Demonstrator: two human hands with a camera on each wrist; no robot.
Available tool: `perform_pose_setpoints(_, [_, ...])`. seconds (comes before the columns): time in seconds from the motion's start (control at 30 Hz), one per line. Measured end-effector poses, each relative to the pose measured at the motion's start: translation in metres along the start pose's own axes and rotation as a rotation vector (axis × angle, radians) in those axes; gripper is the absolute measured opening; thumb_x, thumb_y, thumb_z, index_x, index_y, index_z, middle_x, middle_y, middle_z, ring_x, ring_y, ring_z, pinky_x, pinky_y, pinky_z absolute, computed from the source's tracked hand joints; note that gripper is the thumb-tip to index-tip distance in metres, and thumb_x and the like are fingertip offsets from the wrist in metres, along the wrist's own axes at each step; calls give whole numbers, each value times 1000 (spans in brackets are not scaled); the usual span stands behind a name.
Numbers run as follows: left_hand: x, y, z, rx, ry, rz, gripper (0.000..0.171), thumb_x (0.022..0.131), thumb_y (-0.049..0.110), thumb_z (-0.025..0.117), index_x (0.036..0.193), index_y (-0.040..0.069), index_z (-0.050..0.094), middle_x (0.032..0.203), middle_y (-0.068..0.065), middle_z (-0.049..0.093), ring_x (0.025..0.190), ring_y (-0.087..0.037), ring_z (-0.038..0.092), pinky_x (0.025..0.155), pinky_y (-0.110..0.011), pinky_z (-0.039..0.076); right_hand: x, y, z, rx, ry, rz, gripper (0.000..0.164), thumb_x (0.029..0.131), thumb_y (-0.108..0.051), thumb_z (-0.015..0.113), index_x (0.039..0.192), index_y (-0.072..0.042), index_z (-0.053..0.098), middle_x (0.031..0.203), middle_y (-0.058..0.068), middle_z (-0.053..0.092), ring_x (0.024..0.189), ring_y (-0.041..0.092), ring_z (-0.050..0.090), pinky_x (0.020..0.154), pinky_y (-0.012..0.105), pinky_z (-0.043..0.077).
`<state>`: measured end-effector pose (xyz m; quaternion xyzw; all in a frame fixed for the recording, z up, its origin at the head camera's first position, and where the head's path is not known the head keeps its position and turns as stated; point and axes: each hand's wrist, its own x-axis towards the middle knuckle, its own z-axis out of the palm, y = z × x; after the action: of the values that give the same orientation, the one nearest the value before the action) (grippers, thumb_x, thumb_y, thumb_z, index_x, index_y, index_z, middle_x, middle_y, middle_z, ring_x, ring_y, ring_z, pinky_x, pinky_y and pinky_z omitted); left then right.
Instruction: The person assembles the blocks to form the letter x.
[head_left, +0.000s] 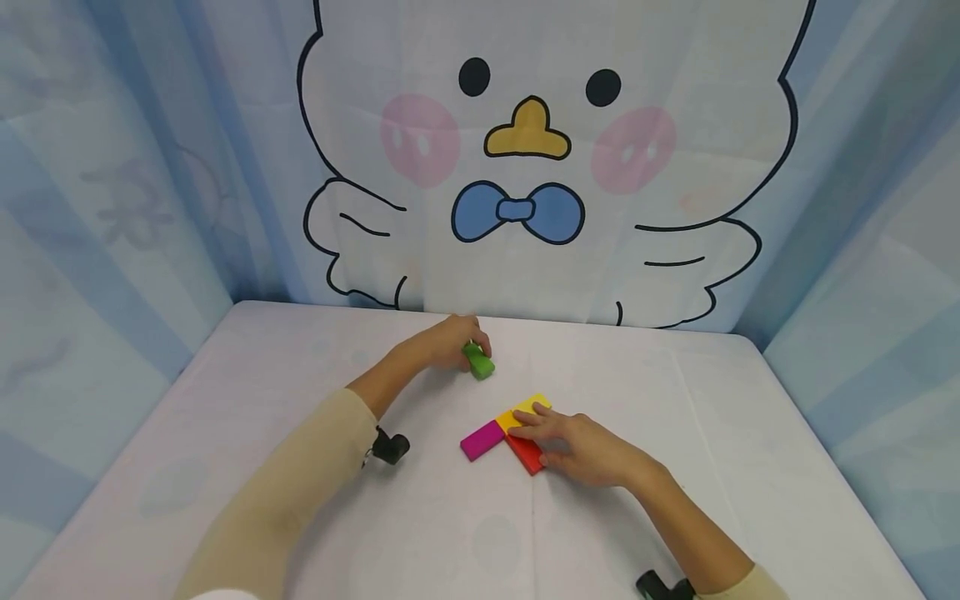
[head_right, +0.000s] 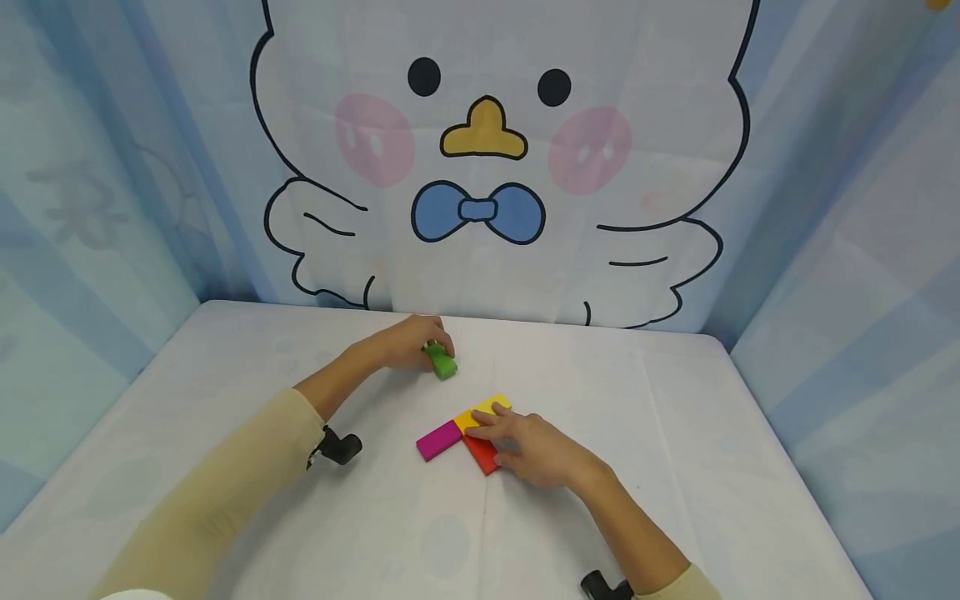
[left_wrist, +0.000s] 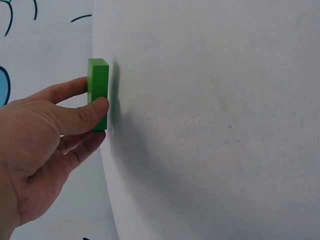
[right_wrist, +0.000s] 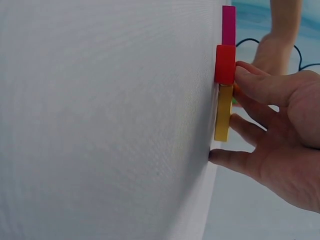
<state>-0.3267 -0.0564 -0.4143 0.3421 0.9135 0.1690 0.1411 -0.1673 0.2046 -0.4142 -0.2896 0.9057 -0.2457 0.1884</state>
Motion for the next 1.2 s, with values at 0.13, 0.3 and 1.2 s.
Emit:
perform_pose_setpoints(0.13, [-4, 5, 3, -1, -20, 20, 35, 91, 2, 79, 122, 16, 76, 124, -7, 64, 115, -22, 60, 108, -36, 52, 1, -1, 0, 4, -2, 10, 53, 99, -7, 68, 149, -23, 60, 164, 2, 45, 158, 38, 28, 118, 67, 36])
perform_pose_setpoints(0.3, [-9, 13, 7, -10, -39, 22, 33, 92, 3, 78, 122, 17, 77, 123, -7, 63, 113, -21, 59, 107, -34, 53, 1, -1, 0, 1, 2, 8, 53, 98, -7, 68, 149, -22, 60, 164, 1, 45, 158, 38, 27, 118, 67, 35])
perform_pose_setpoints(1.2, [-25, 38, 16, 20, -105, 126, 30, 92, 7, 78, 121, 17, 78, 117, -5, 65, 108, -18, 59, 98, -30, 54, 0, 1, 2, 11, 10, -9, 54, 98, -6, 69, 148, -24, 60, 165, 0, 44, 158, 38, 27, 117, 67, 37])
